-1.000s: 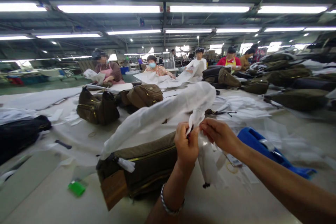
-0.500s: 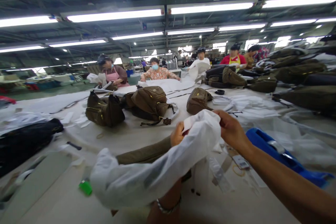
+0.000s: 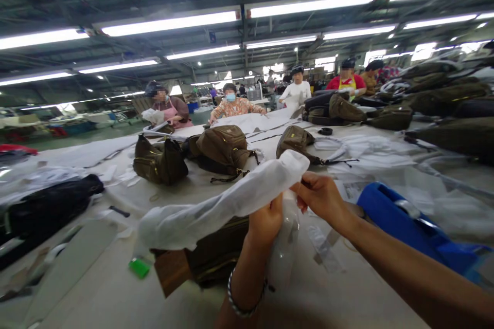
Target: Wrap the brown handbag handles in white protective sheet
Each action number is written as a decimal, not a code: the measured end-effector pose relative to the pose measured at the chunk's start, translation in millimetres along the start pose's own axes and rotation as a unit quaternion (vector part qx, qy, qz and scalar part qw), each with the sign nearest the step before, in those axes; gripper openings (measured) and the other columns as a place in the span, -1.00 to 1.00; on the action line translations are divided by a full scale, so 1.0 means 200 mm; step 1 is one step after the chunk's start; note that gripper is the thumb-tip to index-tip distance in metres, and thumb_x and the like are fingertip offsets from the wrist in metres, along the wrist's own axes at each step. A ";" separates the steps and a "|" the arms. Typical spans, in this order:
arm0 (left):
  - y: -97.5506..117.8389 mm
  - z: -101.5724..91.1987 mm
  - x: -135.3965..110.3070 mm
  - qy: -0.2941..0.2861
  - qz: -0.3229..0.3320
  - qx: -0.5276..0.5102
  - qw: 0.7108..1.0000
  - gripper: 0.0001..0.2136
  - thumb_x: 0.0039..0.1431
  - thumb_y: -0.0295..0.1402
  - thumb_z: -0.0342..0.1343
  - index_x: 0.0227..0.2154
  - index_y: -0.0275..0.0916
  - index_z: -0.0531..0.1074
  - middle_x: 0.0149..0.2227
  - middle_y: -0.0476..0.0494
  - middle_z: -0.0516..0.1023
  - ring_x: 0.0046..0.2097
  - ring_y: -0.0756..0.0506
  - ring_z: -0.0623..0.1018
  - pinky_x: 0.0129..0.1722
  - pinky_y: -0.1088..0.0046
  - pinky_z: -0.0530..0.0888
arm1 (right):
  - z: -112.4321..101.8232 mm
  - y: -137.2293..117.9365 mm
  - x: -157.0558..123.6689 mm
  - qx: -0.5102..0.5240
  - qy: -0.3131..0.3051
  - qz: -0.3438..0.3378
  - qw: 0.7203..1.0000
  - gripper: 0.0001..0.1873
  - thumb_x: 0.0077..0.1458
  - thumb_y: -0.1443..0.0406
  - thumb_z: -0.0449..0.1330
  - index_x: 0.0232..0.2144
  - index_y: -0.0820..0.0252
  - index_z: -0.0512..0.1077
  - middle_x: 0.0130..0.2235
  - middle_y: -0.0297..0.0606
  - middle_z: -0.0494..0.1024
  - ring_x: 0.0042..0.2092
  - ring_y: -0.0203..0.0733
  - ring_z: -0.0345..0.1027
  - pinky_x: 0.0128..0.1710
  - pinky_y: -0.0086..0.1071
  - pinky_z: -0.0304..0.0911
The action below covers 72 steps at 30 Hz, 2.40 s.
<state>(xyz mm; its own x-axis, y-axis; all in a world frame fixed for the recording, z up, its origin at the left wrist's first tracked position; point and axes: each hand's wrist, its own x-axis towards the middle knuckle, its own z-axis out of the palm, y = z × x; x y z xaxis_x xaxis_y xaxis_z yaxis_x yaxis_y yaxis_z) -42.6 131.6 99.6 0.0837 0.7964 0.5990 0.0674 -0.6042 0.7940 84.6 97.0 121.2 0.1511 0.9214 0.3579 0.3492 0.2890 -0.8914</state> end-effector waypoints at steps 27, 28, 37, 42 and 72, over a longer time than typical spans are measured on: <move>0.09 0.03 -0.18 0.012 0.227 0.229 0.946 -0.85 0.09 -0.57 -0.13 -0.41 -0.31 0.33 -0.31 -0.23 0.39 -0.21 -0.11 0.37 -0.17 0.31 0.35 | -0.07 -0.02 -0.09 0.129 -0.121 0.129 0.976 -0.73 -0.15 0.13 0.19 -0.61 0.23 0.31 -0.71 -0.39 0.42 -0.62 -0.24 0.37 -0.63 -0.46 0.34; 0.09 0.04 -0.18 0.012 0.233 0.236 0.943 -0.84 0.09 -0.58 -0.14 -0.41 -0.31 0.33 -0.32 -0.23 0.39 -0.22 -0.11 0.37 -0.18 0.31 0.35 | -0.06 -0.02 -0.09 0.120 -0.110 0.132 0.978 -0.73 -0.12 0.14 0.17 -0.61 0.23 0.31 -0.72 -0.40 0.42 -0.64 -0.24 0.36 -0.65 -0.47 0.33; 0.09 0.09 -0.26 0.016 0.271 0.277 0.922 -0.80 0.14 -0.52 -0.15 -0.27 -0.42 0.36 -0.31 -0.30 0.37 -0.22 -0.16 0.34 -0.19 0.26 0.34 | 0.01 -0.02 -0.15 0.033 0.011 0.101 0.994 -0.64 -0.05 0.17 0.12 -0.75 0.23 0.25 -0.81 -0.41 0.33 -0.75 -0.31 0.26 -0.82 -0.56 0.16; 0.09 0.09 -0.29 -0.004 0.265 0.315 0.911 -0.74 0.12 -0.50 -0.08 -0.15 -0.51 0.32 -0.24 -0.37 0.35 -0.21 -0.18 0.33 -0.18 0.25 0.35 | 0.02 0.00 -0.13 0.077 0.016 0.110 0.991 -0.61 -0.09 0.15 0.14 -0.79 0.23 0.25 -0.82 -0.41 0.31 -0.76 -0.33 0.22 -0.82 -0.55 0.15; -0.06 0.09 -0.22 0.024 0.411 0.459 0.787 -0.73 0.03 -0.63 -0.03 -0.16 -0.57 0.31 -0.17 -0.52 0.42 -0.17 -0.25 0.44 -0.24 0.22 0.43 | -0.03 0.05 0.00 0.144 -0.097 0.047 0.984 -0.62 -0.14 0.07 0.17 -0.61 0.33 0.37 -0.69 -0.36 0.36 -0.66 -0.39 0.21 -0.68 -0.53 0.17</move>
<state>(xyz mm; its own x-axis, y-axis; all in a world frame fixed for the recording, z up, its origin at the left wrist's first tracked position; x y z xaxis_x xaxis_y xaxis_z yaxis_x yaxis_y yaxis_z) -28.3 102.3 62.1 0.4379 0.1122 0.8920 0.7025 -0.6619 -0.2616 92.9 99.1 114.7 -0.0185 0.9718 0.2349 0.0611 0.2356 -0.9699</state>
